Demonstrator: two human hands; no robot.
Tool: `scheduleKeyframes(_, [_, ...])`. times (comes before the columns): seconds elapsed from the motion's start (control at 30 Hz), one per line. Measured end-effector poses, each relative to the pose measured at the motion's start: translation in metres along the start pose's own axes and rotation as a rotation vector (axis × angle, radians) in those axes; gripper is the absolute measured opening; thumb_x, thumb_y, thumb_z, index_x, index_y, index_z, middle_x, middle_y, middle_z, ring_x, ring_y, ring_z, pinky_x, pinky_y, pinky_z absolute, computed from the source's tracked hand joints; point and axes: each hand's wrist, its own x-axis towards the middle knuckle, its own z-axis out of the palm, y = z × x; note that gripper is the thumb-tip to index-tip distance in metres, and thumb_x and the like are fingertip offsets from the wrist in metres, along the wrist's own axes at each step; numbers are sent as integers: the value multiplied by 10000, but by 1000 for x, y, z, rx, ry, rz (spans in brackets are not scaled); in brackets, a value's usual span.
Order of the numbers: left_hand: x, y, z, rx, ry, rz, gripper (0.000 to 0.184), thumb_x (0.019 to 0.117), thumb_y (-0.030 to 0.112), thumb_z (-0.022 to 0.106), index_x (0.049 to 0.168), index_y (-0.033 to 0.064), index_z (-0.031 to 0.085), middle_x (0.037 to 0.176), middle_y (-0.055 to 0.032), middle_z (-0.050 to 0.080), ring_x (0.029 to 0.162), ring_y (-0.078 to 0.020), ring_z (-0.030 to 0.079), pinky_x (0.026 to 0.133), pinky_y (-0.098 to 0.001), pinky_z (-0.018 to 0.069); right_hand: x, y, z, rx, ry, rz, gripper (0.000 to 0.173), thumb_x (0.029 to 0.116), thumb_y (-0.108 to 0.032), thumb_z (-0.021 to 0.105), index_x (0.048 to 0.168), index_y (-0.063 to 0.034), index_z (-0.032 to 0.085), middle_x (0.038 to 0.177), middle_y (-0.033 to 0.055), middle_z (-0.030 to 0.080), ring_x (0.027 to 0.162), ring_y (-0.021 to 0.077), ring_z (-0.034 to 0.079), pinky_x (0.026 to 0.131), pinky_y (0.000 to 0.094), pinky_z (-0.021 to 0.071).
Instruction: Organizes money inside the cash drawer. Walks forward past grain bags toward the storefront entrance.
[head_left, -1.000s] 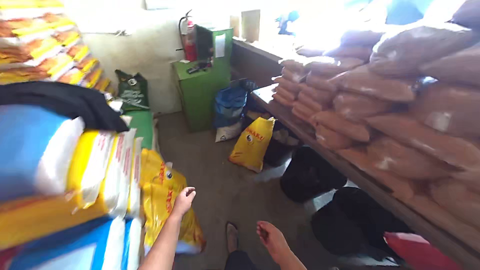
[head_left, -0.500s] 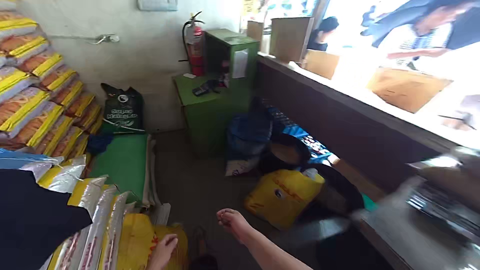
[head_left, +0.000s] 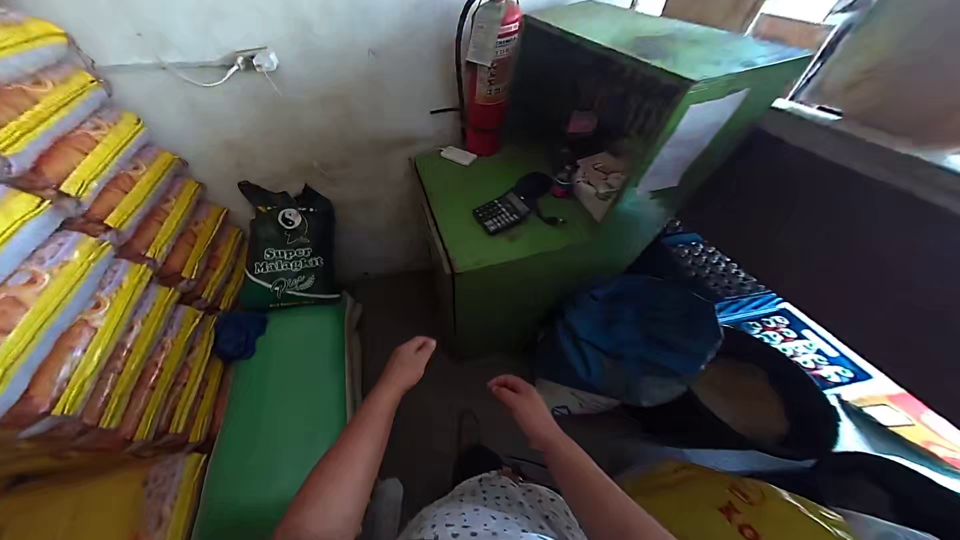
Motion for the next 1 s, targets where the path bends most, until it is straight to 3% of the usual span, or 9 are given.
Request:
scheduleKeyframes(0.07, [74, 30, -21, 80, -36, 121, 417, 1109, 287, 441, 1406, 39, 596, 1426, -155, 608, 1344, -242, 568, 1168, -434, 419, 60, -35, -5, -138, 36, -112, 233, 1027, -169, 568, 1163, -17, 681, 977, 85, 669, 817, 132, 596, 761, 338, 504])
scheduleKeyframes(0.17, [182, 48, -41, 323, -67, 297, 428, 1044, 70, 454, 1460, 45, 553, 1545, -153, 501, 1443, -248, 471, 1211, -406, 375, 156, -93, 3, -375, 2, -159, 331, 1047, -257, 548, 1288, -65, 671, 1067, 139, 699, 911, 224, 656, 861, 440, 533])
scheduleKeyframes(0.3, [287, 42, -71, 678, -160, 405, 656, 923, 21, 621, 1552, 65, 441, 1667, -176, 302, 1555, -352, 257, 1254, -572, 228, 256, -172, 42, -744, -93, -25, 575, 1058, -383, 498, 1562, -115, 429, 1363, 210, 629, 1252, 375, 616, 1066, 599, 463])
scheduleKeyframes(0.47, [378, 35, -121, 889, -373, 609, 757, 905, 49, 650, 1600, 96, 356, 1706, -133, 220, 1585, -333, 165, 1246, -628, 143, 319, -216, 81, -926, -38, 173, 715, 1043, -414, 501, 1621, -74, 254, 1311, 234, 645, 1179, 412, 651, 980, 607, 515])
scheduleKeyframes(0.57, [428, 36, -142, 937, -497, 782, 661, 934, 20, 592, 1567, 87, 416, 1659, -161, 330, 1568, -339, 226, 1264, -591, 146, 344, -213, 89, -939, 41, 285, 742, 1054, -401, 485, 1636, -58, 179, 1288, 243, 648, 1151, 413, 664, 955, 588, 528])
scheduleKeyframes(0.67, [461, 32, -151, 883, -526, 1057, 495, 945, 16, 576, 1440, 21, 563, 1496, -216, 538, 1457, -388, 438, 1224, -554, 297, 354, -209, 105, -874, 198, 336, 674, 1061, -378, 468, 1611, -42, 272, 1263, 244, 663, 1134, 417, 671, 944, 585, 529])
scheduleKeyframes(0.77, [478, 46, -150, 881, -537, 1161, 365, 983, 240, 528, 1254, 55, 689, 1300, -181, 668, 1275, -359, 601, 1082, -555, 441, 366, -218, 119, -610, 456, 434, 490, 1040, -311, 495, 1464, -68, 528, 1228, 231, 685, 1145, 417, 666, 959, 606, 518])
scheduleKeyframes(0.87, [490, 69, -146, 895, -752, 964, 411, 1030, 354, 470, 1236, 85, 703, 1297, -156, 636, 1291, -339, 548, 1066, -566, 415, 382, -236, 124, -385, 639, 609, 398, 994, -253, 548, 1342, -76, 630, 1209, 204, 690, 1161, 384, 654, 976, 607, 501])
scheduleKeyframes(1.0, [502, 66, -148, 858, -840, 970, 364, 983, 339, 547, 1179, 84, 719, 1252, -130, 639, 1265, -320, 545, 1027, -536, 450, 401, -246, 134, -325, 687, 755, 345, 951, -256, 610, 1222, -52, 670, 1167, 207, 693, 1140, 389, 654, 953, 623, 504])
